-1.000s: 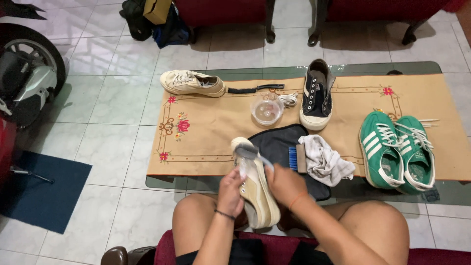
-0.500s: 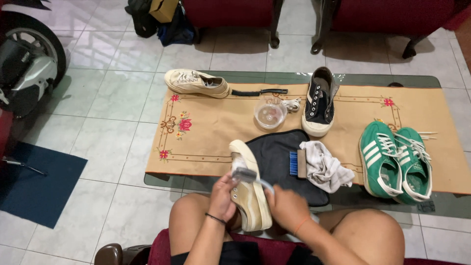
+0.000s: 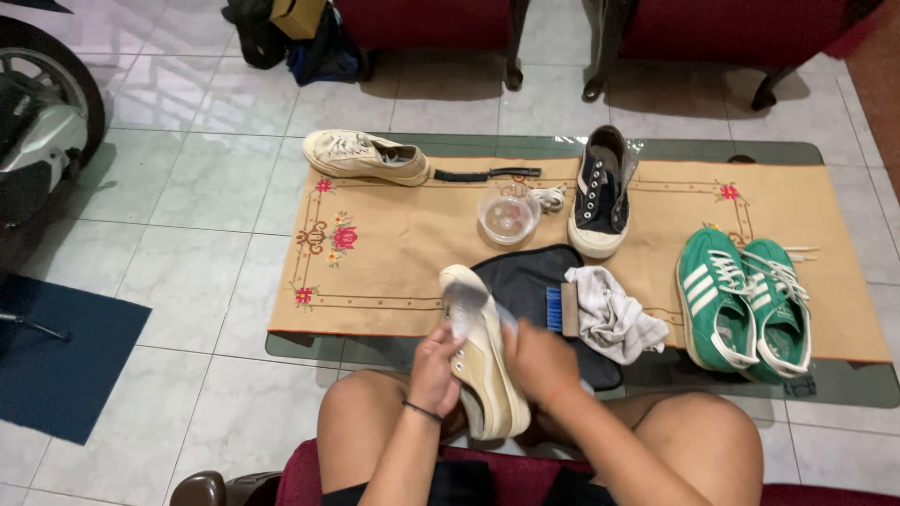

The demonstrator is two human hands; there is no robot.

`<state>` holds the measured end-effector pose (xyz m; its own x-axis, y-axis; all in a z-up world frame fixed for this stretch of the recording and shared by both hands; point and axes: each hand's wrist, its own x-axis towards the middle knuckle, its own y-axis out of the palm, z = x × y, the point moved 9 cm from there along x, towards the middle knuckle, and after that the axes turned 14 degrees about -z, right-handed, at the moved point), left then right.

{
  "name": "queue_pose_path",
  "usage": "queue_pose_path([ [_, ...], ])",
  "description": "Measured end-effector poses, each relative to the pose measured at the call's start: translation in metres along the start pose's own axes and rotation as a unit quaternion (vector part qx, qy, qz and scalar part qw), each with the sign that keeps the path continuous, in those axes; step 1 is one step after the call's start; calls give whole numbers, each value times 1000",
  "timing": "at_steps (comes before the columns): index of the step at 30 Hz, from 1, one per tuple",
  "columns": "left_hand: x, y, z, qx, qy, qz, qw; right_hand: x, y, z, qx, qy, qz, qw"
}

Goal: Cleaning the rubber sole edges of a beige sneaker using a brush and a cloth.

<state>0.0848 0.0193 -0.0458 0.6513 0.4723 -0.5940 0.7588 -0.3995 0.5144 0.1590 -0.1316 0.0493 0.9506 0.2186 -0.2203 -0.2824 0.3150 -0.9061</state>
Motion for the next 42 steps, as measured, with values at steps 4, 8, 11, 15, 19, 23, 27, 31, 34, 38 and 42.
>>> queue_pose_path([
  [4, -4, -10, -21, -14, -11, -31, 999, -32, 13, 1, -24, -84, -10, 996],
  [8, -10, -3, -1, 13, -18, -3, 1000, 2, 6, -6, -13, -23, 9, 1000],
  [11, 5, -5, -11, 6, -6, -9, 1000, -17, 13, -4, -8, -35, -1, 999],
  [15, -10, -12, -15, 2, -40, -31, 999, -32, 7, -4, -55, -62, 29, 996],
  [19, -8, 9, -5, 37, -1, 49, 998, 8, 3, -11, 0, -21, -24, 1000],
  [23, 8, -12, -21, 10, 3, -16, 1000, -33, 15, -3, 6, -28, 48, 998],
  [27, -15, 3, -13, 41, -10, 35, 998, 11, 8, -14, -5, -12, -9, 1000],
  [31, 17, -15, -10, 15, -3, -23, 1000, -17, 12, -5, -2, -32, 4, 999],
  [34, 7, -11, -20, 30, 25, -9, 999, -30, 14, -10, -5, -41, 77, 996],
  [38, 13, -8, 12, 16, -2, 20, 1000, 7, 8, -18, -29, -14, 24, 999],
  [42, 36, -19, -5, -4, 5, 4, 1000, -38, -6, 1, 55, -13, 58, 997],
])
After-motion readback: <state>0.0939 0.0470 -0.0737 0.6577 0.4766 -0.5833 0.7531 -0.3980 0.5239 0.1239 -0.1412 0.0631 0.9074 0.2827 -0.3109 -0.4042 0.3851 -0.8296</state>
